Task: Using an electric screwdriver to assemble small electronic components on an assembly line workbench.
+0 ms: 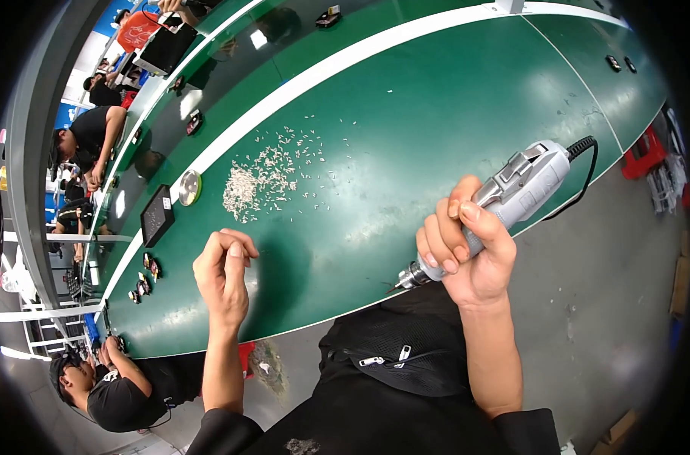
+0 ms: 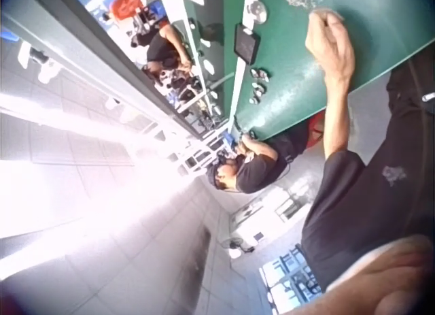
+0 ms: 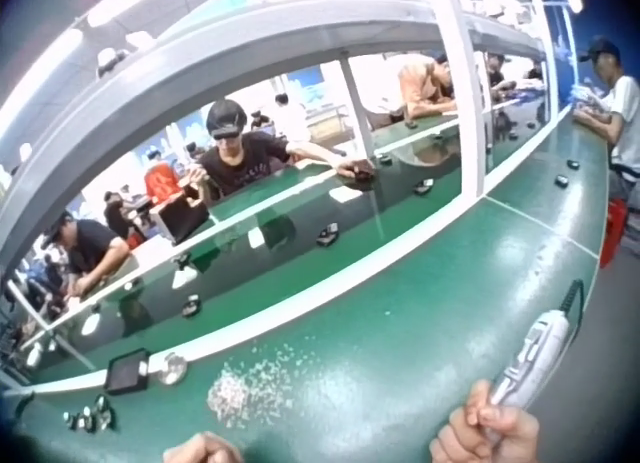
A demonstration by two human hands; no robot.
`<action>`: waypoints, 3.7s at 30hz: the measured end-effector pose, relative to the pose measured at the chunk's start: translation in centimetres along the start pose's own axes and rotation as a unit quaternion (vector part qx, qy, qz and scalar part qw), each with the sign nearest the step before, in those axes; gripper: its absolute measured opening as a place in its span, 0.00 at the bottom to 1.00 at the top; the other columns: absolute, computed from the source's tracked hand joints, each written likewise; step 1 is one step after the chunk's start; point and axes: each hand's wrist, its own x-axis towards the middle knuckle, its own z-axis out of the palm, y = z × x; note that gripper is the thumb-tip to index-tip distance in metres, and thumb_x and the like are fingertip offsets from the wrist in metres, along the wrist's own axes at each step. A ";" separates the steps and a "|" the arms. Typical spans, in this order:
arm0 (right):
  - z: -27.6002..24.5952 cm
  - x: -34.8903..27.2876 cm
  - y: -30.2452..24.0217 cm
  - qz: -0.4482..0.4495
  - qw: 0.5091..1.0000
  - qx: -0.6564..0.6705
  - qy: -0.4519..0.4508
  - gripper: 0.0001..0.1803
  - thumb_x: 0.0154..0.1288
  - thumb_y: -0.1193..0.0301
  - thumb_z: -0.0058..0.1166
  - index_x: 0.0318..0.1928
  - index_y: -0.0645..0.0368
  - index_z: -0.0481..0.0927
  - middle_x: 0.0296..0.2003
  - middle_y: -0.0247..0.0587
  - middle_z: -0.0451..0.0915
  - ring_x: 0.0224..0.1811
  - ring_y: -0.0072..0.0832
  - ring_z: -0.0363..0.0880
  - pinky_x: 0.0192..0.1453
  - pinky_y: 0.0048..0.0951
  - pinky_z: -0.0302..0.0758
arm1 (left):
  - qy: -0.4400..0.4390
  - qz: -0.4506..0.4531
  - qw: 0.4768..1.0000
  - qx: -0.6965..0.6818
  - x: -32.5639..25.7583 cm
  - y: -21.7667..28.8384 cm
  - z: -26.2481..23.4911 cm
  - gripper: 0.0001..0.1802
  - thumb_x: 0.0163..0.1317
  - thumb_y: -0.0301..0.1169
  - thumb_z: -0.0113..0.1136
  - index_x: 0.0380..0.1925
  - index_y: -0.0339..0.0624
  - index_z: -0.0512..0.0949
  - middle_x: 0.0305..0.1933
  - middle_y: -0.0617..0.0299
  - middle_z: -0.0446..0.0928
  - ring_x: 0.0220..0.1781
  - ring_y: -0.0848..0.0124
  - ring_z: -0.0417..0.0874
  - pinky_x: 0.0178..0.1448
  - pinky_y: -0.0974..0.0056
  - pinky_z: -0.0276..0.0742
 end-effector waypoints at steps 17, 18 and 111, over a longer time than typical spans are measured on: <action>4.8 -1.4 0.2 -0.071 0.989 0.095 -0.087 0.09 0.72 0.65 0.41 0.37 0.57 0.69 0.14 0.28 0.63 0.13 0.20 0.63 0.25 0.26 0.65 | -0.038 -0.056 0.813 -0.579 -5.7 5.0 8.3 0.06 0.61 0.22 0.56 0.30 0.27 0.77 0.30 0.45 0.76 0.28 0.66 0.76 0.30 0.66 0.73; 4.8 -1.4 0.1 -0.071 0.989 0.093 -0.086 0.09 0.71 0.65 0.41 0.37 0.57 0.69 0.14 0.29 0.64 0.13 0.20 0.63 0.25 0.26 0.65 | -0.036 -0.058 0.813 -0.578 -5.8 5.0 8.2 0.06 0.61 0.22 0.56 0.30 0.27 0.77 0.30 0.45 0.76 0.28 0.66 0.76 0.30 0.66 0.73; 1.5 -5.0 2.5 0.084 0.990 0.110 0.011 0.06 0.66 0.68 0.44 0.35 0.56 0.69 0.12 0.30 0.62 0.12 0.21 0.61 0.26 0.28 0.65 | -0.234 0.169 0.944 0.159 1.6 5.5 7.1 0.13 0.49 0.20 0.61 0.37 0.31 0.75 0.41 0.55 0.75 0.41 0.61 0.76 0.38 0.62 0.77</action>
